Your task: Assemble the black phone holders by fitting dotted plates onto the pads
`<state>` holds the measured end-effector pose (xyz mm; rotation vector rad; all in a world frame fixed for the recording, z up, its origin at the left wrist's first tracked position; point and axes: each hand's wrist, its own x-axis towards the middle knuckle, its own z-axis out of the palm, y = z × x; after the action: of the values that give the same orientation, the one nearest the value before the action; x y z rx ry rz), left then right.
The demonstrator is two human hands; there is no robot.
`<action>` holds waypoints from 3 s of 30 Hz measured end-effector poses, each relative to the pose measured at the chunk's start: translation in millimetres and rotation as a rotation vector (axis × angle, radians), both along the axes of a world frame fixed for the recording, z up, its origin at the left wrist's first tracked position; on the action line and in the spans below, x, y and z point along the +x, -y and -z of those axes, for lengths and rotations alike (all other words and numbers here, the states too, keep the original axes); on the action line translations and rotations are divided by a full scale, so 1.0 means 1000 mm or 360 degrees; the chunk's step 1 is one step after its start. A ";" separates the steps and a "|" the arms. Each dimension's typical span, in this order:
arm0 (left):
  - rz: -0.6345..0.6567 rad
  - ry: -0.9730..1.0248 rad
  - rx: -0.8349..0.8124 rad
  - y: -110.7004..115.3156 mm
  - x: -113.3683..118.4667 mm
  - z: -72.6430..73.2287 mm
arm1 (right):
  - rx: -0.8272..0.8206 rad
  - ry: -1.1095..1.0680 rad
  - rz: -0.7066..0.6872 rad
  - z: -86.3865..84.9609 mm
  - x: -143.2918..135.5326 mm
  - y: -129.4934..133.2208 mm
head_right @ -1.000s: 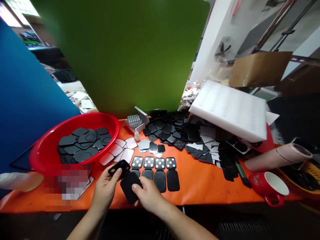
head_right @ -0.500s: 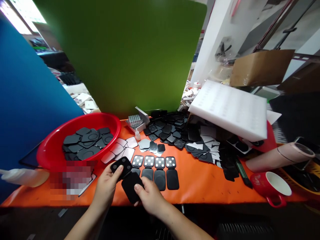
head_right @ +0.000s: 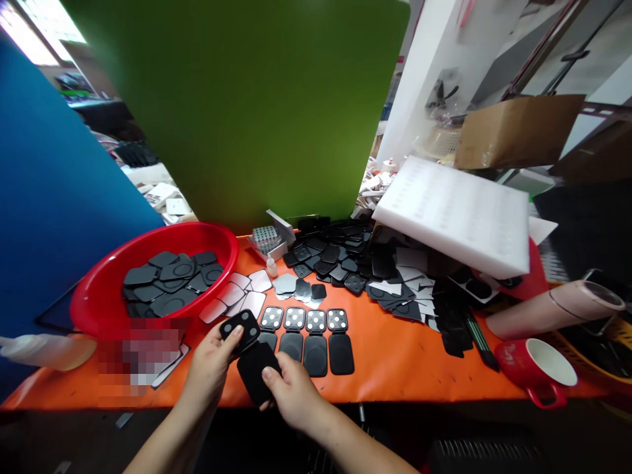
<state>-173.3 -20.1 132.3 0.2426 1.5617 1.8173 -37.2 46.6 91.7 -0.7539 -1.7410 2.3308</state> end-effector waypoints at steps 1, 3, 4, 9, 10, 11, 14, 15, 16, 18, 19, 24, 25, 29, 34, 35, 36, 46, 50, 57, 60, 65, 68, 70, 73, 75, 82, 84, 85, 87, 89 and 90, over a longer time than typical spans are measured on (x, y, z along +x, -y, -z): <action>-0.0001 -0.0035 0.0010 0.000 0.000 0.001 | -0.0012 0.0008 0.0000 0.001 0.000 0.000; 0.0004 -0.0031 0.0002 0.000 -0.002 0.003 | -0.0022 0.0010 -0.0001 0.002 0.000 0.001; 0.0010 -0.0002 -0.0011 0.000 -0.002 0.005 | -0.0020 0.0002 0.0001 0.002 0.000 0.001; 0.0028 0.0121 -0.0045 -0.001 -0.003 0.006 | -0.0022 -0.0027 0.0009 0.002 -0.001 0.004; 0.0027 0.0137 -0.0048 -0.001 -0.003 0.006 | -0.0018 -0.0013 0.0000 0.001 -0.001 0.005; 0.0037 0.0147 -0.0054 0.000 -0.005 0.005 | -0.0003 0.0002 -0.0026 0.000 -0.001 0.006; 0.0142 0.0063 -0.0130 0.002 -0.020 0.009 | 0.0218 0.0050 -0.0160 -0.004 0.005 0.001; 0.0177 -0.0033 -0.0195 0.003 -0.030 0.012 | 0.0376 0.0074 -0.0184 -0.005 0.010 -0.003; 0.0187 -0.0172 -0.0299 0.004 -0.041 0.017 | 0.0564 0.0115 -0.0169 -0.005 0.017 -0.009; 0.0120 -0.0452 -0.0519 0.005 -0.064 0.030 | 0.0959 0.0266 -0.0024 -0.003 0.035 -0.026; 0.0105 -0.0519 -0.0578 0.004 -0.075 0.038 | 0.1133 0.0376 0.0088 0.000 0.045 -0.036; 0.0095 -0.0851 -0.0789 -0.013 -0.101 0.074 | 0.1635 0.0999 0.0480 0.023 0.081 -0.078; 0.0103 -0.0914 -0.0829 -0.017 -0.101 0.078 | 0.1682 0.1081 0.0472 0.026 0.083 -0.081; 0.0133 -0.1137 -0.0974 -0.023 -0.088 0.079 | 0.1781 0.1245 0.0407 0.034 0.077 -0.085; 0.0099 -0.1474 -0.0930 -0.008 -0.049 0.061 | 0.1554 0.1220 0.0483 0.040 0.074 -0.090; 0.0117 -0.1523 -0.0865 -0.004 -0.037 0.059 | 0.1450 0.1174 0.0514 0.041 0.075 -0.091; 0.0156 -0.1530 -0.0794 -0.002 -0.025 0.057 | 0.1337 0.1111 0.0565 0.041 0.076 -0.092; 0.1000 0.0284 -0.0087 -0.024 0.074 0.042 | 0.0468 0.0142 0.0719 0.004 0.058 -0.025; 0.1094 0.0416 -0.0108 -0.019 0.073 0.021 | 0.0244 0.0049 0.0791 -0.013 0.061 -0.043; 0.1188 0.0273 -0.0170 -0.008 0.069 0.026 | -0.0122 -0.0137 0.0276 -0.022 0.055 -0.071; 0.1187 0.0202 -0.0167 -0.007 0.068 0.029 | -0.0028 -0.0171 0.0294 -0.021 0.053 -0.066; 0.1195 0.0236 -0.0158 -0.010 0.067 0.024 | 0.0365 -0.0093 0.0328 -0.028 0.057 -0.061; 0.1159 0.0295 -0.0196 -0.012 0.069 0.022 | 0.0682 0.0049 0.0305 -0.038 0.060 -0.059; 0.1132 0.0350 -0.0203 -0.013 0.070 0.022 | 0.0910 0.0139 0.0255 -0.044 0.062 -0.056; 0.1072 0.0371 -0.0207 -0.013 0.071 0.021 | 0.1032 0.0180 0.0247 -0.048 0.061 -0.053; 0.1047 0.0346 -0.0228 -0.012 0.072 0.022 | 0.0856 0.0135 0.0344 -0.045 0.059 -0.052; 0.1171 0.0303 -0.0243 -0.002 0.077 0.024 | 0.0396 0.0099 0.0646 -0.031 0.047 -0.059; 0.1163 0.0219 -0.0227 -0.001 0.078 0.023 | 0.0267 0.0082 0.0651 -0.030 0.044 -0.063; 0.1172 0.0171 -0.0217 -0.002 0.078 0.022 | 0.0183 0.0065 0.0650 -0.029 0.043 -0.065; 0.1197 0.0092 -0.0192 -0.003 0.078 0.020 | 0.0000 0.0020 0.0637 -0.028 0.042 -0.067; 0.1222 0.0048 -0.0170 -0.005 0.079 0.018 | -0.0133 -0.0020 0.0624 -0.026 0.043 -0.067; 0.1231 0.0038 -0.0163 -0.006 0.079 0.018 | -0.0153 -0.0024 0.0629 -0.025 0.044 -0.066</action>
<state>-94.4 -14.5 114.6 0.6677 1.2830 1.1255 6.8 112.7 116.8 -0.9889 -1.3325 2.1507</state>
